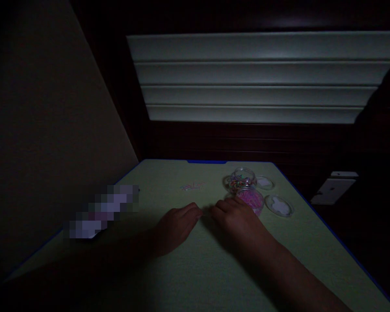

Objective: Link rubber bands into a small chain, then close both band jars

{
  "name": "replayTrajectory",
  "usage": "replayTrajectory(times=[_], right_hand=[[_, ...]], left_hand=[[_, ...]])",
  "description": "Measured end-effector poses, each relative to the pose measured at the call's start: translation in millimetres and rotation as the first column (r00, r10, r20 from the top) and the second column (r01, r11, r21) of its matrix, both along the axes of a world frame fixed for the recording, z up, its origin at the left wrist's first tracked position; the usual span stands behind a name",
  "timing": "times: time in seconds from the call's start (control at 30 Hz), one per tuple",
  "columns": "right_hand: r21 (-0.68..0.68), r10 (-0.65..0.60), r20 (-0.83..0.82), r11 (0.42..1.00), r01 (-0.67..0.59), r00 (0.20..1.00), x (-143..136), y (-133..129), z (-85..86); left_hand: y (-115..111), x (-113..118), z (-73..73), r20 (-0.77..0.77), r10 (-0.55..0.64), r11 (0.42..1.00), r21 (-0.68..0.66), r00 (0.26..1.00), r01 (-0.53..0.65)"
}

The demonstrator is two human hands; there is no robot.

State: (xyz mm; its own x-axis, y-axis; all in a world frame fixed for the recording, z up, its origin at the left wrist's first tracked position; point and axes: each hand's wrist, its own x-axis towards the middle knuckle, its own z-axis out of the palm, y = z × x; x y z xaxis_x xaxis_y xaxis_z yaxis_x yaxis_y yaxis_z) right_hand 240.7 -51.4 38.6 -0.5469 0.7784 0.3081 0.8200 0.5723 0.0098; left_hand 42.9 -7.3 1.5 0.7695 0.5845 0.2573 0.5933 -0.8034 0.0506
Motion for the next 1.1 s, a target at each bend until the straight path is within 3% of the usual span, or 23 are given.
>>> replayTrajectory(times=[0.63, 0.9, 1.1], right_hand=[[0.088, 0.036, 0.011, 0.995, -0.036, 0.999, 5.7, -6.3, 10.6], [0.247, -0.183, 0.011, 0.953, 0.175, 0.983, 47.7, -8.3, 31.3], [0.155, -0.347, 0.187, 0.934, 0.321, 0.919, 63.7, -5.4, 31.3]], left_hand=[[1.6, -2.0, -4.6, -0.024, -0.054, 0.997, 0.062, 0.998, 0.055], [1.9, -3.4, -0.7, -0.058, -0.077, 0.996, 0.050, 0.995, 0.079], [1.8, -1.6, 0.4, -0.080, -0.061, 0.997, 0.038, 0.995, 0.064]])
